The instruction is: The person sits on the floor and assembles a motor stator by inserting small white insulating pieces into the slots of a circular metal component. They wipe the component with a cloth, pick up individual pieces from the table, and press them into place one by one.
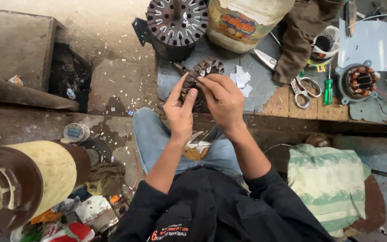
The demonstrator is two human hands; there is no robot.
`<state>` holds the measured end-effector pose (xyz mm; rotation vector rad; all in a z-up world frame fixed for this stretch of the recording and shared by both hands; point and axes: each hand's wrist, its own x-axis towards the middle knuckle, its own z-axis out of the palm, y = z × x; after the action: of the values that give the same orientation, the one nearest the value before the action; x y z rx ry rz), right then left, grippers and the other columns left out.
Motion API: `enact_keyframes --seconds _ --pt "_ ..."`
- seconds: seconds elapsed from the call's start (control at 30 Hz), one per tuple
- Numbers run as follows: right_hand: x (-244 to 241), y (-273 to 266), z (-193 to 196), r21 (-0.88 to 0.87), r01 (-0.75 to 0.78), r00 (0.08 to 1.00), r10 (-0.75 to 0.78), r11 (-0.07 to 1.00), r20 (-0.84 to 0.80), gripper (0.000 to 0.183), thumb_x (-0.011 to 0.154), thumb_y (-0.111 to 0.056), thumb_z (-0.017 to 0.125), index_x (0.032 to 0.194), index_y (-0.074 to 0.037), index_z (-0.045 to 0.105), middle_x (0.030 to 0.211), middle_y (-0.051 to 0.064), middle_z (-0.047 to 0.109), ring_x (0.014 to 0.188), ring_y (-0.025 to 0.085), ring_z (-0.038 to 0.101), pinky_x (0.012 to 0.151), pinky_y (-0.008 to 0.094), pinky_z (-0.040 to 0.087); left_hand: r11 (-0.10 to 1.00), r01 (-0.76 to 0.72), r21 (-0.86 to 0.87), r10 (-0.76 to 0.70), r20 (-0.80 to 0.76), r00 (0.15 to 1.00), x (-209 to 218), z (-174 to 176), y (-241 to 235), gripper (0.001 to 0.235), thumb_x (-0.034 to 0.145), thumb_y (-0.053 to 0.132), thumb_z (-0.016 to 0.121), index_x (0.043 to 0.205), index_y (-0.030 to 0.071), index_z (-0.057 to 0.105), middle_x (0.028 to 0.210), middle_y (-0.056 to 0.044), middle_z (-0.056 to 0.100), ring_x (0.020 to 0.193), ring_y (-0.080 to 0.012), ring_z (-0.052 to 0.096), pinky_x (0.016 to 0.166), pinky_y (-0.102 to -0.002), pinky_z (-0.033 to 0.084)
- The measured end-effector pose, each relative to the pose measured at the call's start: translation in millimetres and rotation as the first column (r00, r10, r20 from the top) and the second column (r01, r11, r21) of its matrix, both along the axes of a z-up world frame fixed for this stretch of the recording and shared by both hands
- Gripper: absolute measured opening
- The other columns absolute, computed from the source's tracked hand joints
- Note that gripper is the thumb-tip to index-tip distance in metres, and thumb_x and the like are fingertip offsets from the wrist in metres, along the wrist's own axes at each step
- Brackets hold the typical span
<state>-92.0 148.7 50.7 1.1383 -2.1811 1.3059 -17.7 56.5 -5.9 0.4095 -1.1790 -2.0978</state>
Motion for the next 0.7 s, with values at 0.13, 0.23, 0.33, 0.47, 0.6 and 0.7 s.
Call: enact_keyframes --seconds 0.13,0.23,0.33,0.47,0.6,0.7 --pt "-16 38 3 -0.115 0.066 0.974 -0.039 0.991 0.222 0.016 0.095 -0.002 0.078 0.111 -0.002 0.076 0.107 0.011 0.076 0.094 0.022 0.074 0.086 0.030 0.058 0.975 -0.034 -0.221 0.068 0.146 0.987 0 18 -7 0.039 0.102 0.015 0.070 0.137 -0.002 0.064 0.131 -0.007 0.068 0.119 -0.0138 0.062 0.107 -0.028 0.047" --pt "-36 80 0 -0.035 0.237 0.921 -0.213 0.971 0.327 0.014 0.097 -0.003 0.077 0.110 -0.003 0.076 0.105 0.011 0.076 0.092 0.021 0.074 0.083 0.030 0.058 0.953 -0.005 -0.302 0.085 0.252 0.964 1 28 -19 0.033 0.103 0.015 0.070 0.132 0.000 0.069 0.125 -0.006 0.072 0.113 -0.0134 0.064 0.104 -0.028 0.049" --pt "-45 107 -10 0.154 0.290 0.904 -0.323 0.944 0.281 0.013 0.097 -0.007 0.078 0.109 -0.003 0.077 0.104 0.011 0.077 0.089 0.023 0.075 0.079 0.030 0.057 0.928 -0.037 -0.371 0.129 0.224 0.966 -7 31 -17 0.029 0.100 0.012 0.074 0.127 0.000 0.070 0.120 -0.007 0.072 0.108 -0.0137 0.064 0.100 -0.028 0.051" --pt "-43 106 -17 0.249 0.250 0.922 -0.308 0.936 0.233 0.022 0.091 -0.015 0.083 0.108 -0.003 0.076 0.105 0.011 0.075 0.086 0.025 0.073 0.078 0.033 0.057 0.837 -0.172 -0.519 0.351 0.269 0.897 -17 38 -5 0.026 0.095 0.008 0.081 0.118 0.002 0.072 0.108 -0.007 0.073 0.096 -0.0146 0.068 0.090 -0.029 0.057" --pt "-40 99 -21 0.337 0.250 0.943 -0.307 0.908 0.128 0.036 0.081 -0.022 0.090 0.108 -0.002 0.077 0.100 0.013 0.069 0.089 0.031 0.066 0.079 0.040 0.053 0.769 -0.201 -0.607 0.414 0.233 0.880 -16 40 -3 0.028 0.093 0.007 0.081 0.119 0.003 0.071 0.108 -0.008 0.074 0.095 -0.0158 0.070 0.089 -0.031 0.058" --pt "-44 96 -21 0.353 0.235 0.952 -0.288 0.906 0.105 0.033 0.080 -0.021 0.090 0.106 -0.005 0.079 0.100 0.012 0.067 0.092 0.032 0.064 0.080 0.041 0.052 0.723 -0.210 -0.658 0.454 0.225 0.862 -15 42 -2 0.030 0.091 0.006 0.082 0.119 0.004 0.071 0.107 -0.010 0.074 0.094 -0.0156 0.071 0.088 -0.031 0.058"
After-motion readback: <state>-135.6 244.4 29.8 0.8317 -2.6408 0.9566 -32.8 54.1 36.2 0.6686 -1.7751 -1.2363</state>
